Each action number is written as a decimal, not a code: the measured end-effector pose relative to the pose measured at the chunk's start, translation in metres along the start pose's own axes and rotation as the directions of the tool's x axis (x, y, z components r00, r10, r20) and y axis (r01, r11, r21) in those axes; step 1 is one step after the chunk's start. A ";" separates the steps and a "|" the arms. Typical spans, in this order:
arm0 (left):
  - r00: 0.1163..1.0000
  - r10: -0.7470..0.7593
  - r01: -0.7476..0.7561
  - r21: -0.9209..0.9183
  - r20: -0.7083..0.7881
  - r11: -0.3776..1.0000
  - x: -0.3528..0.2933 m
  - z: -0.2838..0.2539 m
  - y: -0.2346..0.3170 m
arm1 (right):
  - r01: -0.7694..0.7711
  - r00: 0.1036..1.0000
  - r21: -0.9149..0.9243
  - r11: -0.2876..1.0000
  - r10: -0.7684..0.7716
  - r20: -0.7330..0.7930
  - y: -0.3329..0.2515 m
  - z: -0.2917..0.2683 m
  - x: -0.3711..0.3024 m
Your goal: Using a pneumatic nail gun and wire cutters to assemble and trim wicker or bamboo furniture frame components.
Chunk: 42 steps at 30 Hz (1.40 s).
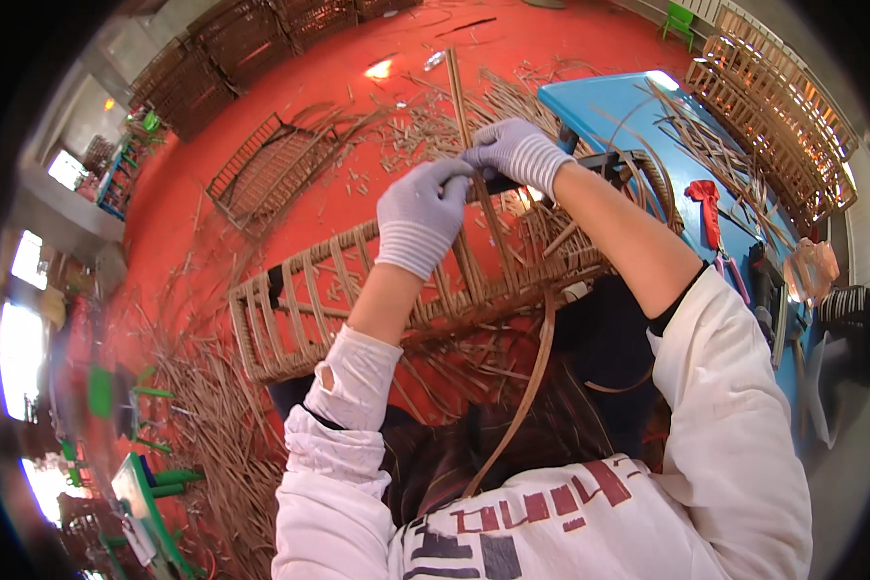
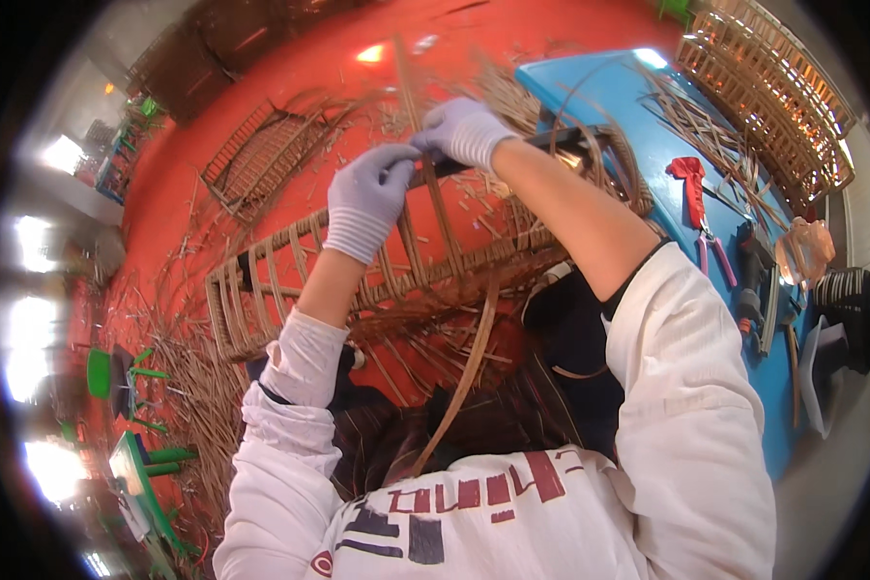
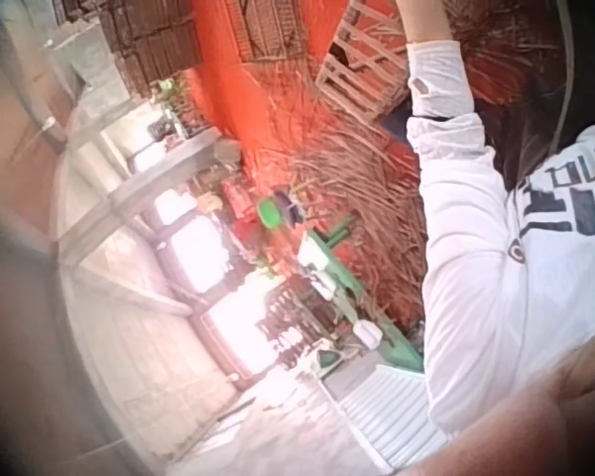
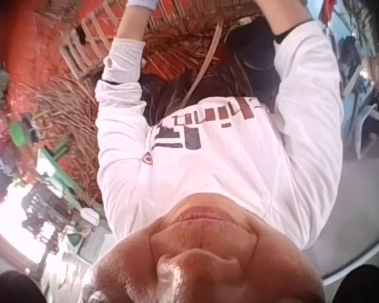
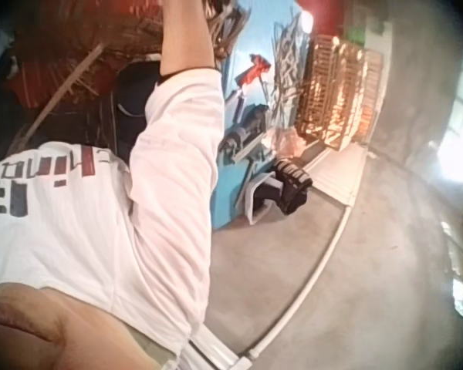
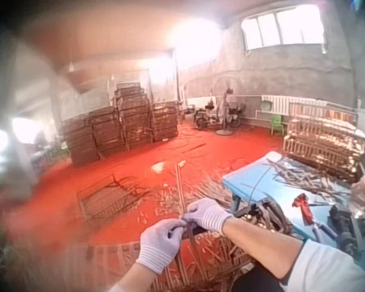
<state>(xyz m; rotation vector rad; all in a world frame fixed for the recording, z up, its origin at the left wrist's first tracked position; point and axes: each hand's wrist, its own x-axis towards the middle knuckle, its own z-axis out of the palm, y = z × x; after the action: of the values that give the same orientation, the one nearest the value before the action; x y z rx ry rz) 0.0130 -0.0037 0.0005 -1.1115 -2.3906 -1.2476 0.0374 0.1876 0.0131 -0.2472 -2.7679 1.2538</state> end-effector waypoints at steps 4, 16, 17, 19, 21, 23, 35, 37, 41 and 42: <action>0.999 0.045 -0.045 0.041 -0.003 0.998 -0.003 0.002 0.001 | -0.062 0.998 -0.067 0.996 0.062 0.004 -0.001 0.002 0.002; 0.996 -0.079 0.079 0.004 0.053 0.997 0.003 0.006 -0.004 | -0.075 0.997 -0.300 0.951 0.069 -0.031 -0.006 0.006 0.019; 0.997 -0.062 0.062 -0.002 0.042 0.998 0.003 0.007 -0.005 | -0.079 0.997 -0.298 0.951 0.074 -0.028 -0.006 0.006 0.019; 0.997 -0.061 0.060 0.003 0.040 0.998 0.004 0.007 -0.005 | -0.125 0.992 -0.213 0.969 0.119 -0.044 -0.007 0.005 0.019; 0.998 -0.059 0.058 0.007 0.038 0.998 0.003 0.006 -0.005 | -0.136 0.991 -0.169 0.976 0.133 -0.031 -0.002 0.008 0.022; 0.988 -0.134 0.135 -0.019 0.073 0.991 0.003 0.005 -0.003 | -0.110 0.994 -0.347 0.931 0.102 -0.042 -0.008 0.006 0.021; 0.999 -0.032 0.033 -0.018 0.024 0.999 -0.001 0.007 -0.003 | -0.131 0.991 -0.426 0.895 0.136 -0.017 -0.015 0.007 0.023; 1.000 0.002 -0.002 0.005 0.023 1.000 -0.001 0.008 -0.003 | -0.120 0.993 -0.418 0.901 0.107 -0.054 -0.010 0.010 0.028; 0.995 0.086 -0.089 0.073 0.043 0.993 -0.001 0.007 0.001 | -0.091 0.995 -0.422 0.902 0.071 -0.063 -0.009 0.010 0.030; 0.996 0.084 -0.087 0.076 0.043 0.993 -0.001 0.005 0.005 | -0.089 0.996 -0.420 0.903 0.069 -0.060 -0.009 0.010 0.031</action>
<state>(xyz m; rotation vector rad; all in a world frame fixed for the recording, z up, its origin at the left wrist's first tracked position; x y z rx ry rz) 0.0180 0.0017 0.0003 -1.2120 -2.3710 -1.1053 0.0043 0.1798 0.0136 -0.4153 -2.9854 0.6303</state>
